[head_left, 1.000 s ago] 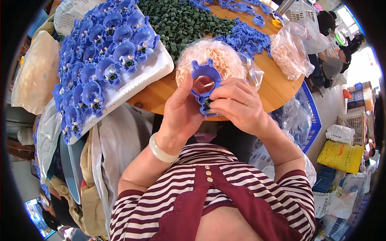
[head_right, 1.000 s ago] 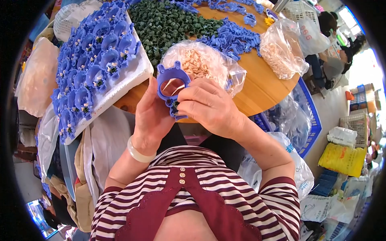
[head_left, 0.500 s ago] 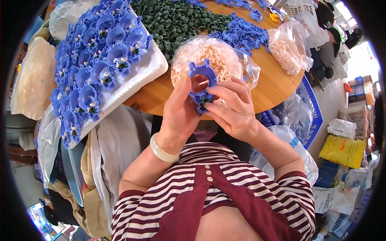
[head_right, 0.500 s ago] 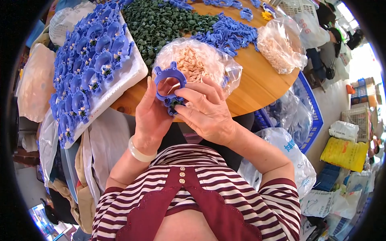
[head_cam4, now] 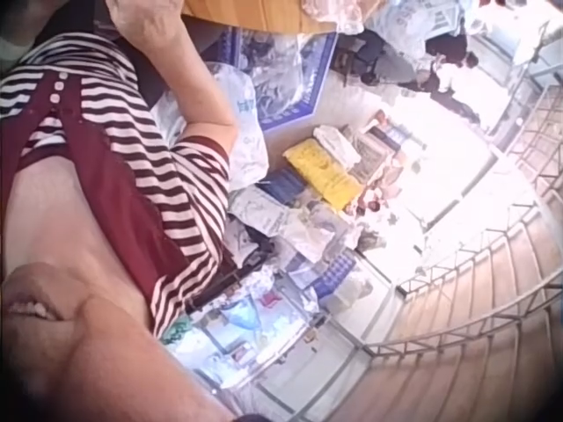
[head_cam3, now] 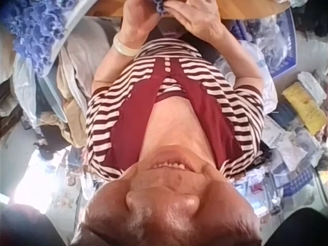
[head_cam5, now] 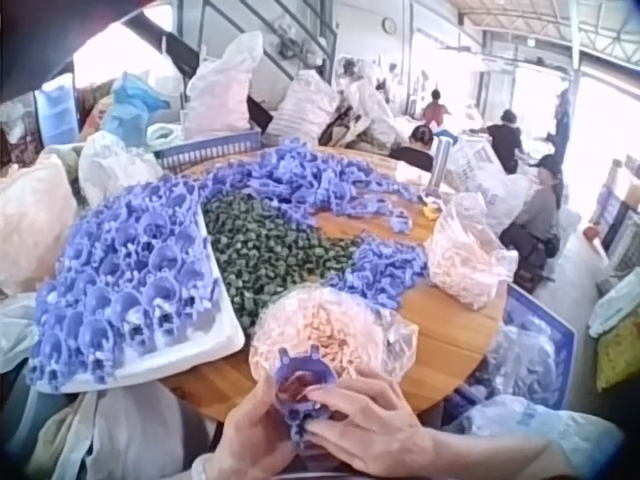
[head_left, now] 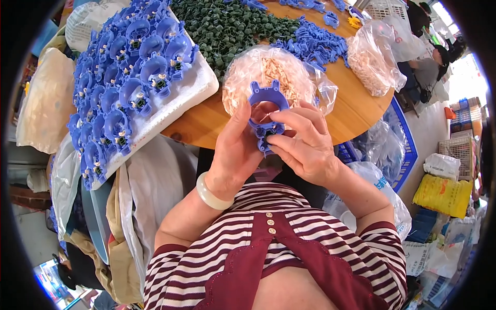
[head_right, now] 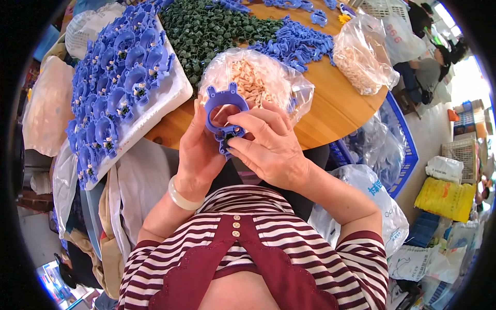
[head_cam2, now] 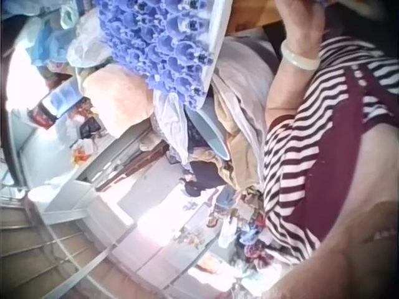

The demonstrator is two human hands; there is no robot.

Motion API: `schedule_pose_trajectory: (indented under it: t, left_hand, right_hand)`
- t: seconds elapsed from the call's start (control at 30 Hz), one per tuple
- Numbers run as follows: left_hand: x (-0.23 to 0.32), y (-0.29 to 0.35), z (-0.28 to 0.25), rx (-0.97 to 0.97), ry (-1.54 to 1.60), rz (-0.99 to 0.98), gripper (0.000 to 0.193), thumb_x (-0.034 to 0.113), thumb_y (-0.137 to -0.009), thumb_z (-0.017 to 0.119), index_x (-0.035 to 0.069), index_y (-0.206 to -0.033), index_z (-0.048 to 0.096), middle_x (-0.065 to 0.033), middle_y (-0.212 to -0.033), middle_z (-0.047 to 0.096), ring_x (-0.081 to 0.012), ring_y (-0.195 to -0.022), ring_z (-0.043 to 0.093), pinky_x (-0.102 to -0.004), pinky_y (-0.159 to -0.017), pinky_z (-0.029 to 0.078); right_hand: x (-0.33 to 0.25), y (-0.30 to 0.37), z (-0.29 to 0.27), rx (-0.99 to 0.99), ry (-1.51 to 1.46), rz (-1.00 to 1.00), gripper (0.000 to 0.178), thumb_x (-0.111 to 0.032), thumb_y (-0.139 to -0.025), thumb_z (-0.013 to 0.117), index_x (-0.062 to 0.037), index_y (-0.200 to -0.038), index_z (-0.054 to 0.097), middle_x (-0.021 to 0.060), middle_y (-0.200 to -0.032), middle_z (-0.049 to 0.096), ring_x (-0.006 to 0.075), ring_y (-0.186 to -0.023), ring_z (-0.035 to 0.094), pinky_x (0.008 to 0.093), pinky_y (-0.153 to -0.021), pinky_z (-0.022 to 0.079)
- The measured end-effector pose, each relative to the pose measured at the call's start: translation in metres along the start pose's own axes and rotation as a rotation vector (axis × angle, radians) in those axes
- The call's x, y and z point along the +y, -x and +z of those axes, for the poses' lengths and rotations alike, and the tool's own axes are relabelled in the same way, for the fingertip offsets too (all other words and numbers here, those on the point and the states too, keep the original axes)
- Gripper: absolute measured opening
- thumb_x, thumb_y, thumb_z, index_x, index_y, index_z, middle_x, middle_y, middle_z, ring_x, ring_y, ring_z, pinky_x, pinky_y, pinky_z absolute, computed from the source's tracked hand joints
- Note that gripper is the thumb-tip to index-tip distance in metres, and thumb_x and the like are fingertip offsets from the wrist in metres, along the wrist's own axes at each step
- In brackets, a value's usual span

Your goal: The recorder is assembling small plastic toy components by hand at a workbench.

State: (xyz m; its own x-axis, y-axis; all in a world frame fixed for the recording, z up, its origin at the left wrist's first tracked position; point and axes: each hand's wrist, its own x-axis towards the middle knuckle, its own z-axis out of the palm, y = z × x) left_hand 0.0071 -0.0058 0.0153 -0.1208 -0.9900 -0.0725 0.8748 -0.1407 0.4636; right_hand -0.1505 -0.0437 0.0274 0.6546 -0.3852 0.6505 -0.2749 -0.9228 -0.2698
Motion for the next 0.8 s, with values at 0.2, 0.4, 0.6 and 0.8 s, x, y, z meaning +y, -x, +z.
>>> schedule_pose_trajectory:
  t: [0.2, 0.4, 0.6, 0.8]
  left_hand:
    - [-0.003, -0.002, -0.010, -0.082, 0.137, -0.025, 0.053, 0.045, -0.095, 0.037, 0.000, -0.121, 0.049, -0.0147, -0.116, 0.057, -0.0250, -0.104, 0.056, -0.0374, -0.091, 0.046]
    - [-0.001, -0.006, 0.009, 0.050, 0.089, -0.036, 0.050, 0.047, -0.094, 0.039, 0.003, -0.113, 0.052, -0.0085, -0.107, 0.056, -0.0206, -0.100, 0.054, -0.0367, -0.089, 0.044]
    - [-0.003, -0.006, -0.001, -0.100, 0.168, -0.108, 0.058, 0.053, -0.093, 0.032, 0.003, -0.117, 0.050, -0.0087, -0.110, 0.057, -0.0225, -0.101, 0.055, -0.0385, -0.086, 0.047]
    - [-0.018, 0.000, 0.011, 0.029, -0.025, -0.189, 0.061, 0.053, -0.094, 0.029, 0.002, -0.122, 0.046, -0.0100, -0.116, 0.055, -0.0234, -0.098, 0.057, -0.0384, -0.083, 0.048]
  right_hand:
    - [-0.001, -0.006, -0.007, 0.003, -0.074, -0.001, 0.025, -0.015, -0.067, 0.074, -0.0095, -0.090, 0.066, 0.0079, -0.118, 0.054, 0.0262, -0.104, 0.051, 0.0449, -0.094, 0.038]
    - [-0.004, -0.004, -0.012, -0.077, 0.056, -0.026, 0.033, -0.018, -0.067, 0.074, -0.0081, -0.098, 0.064, 0.0101, -0.118, 0.053, 0.0285, -0.105, 0.051, 0.0447, -0.094, 0.038]
    - [0.005, -0.002, -0.020, 0.100, -0.057, 0.107, 0.038, -0.019, -0.070, 0.072, -0.0053, -0.104, 0.061, 0.0123, -0.115, 0.053, 0.0298, -0.103, 0.051, 0.0439, -0.091, 0.039]
    - [0.010, -0.005, -0.021, 0.120, -0.312, 0.467, 0.032, -0.003, -0.076, 0.068, -0.0010, -0.106, 0.058, 0.0102, -0.087, 0.059, 0.0182, -0.072, 0.060, 0.0275, -0.063, 0.048]
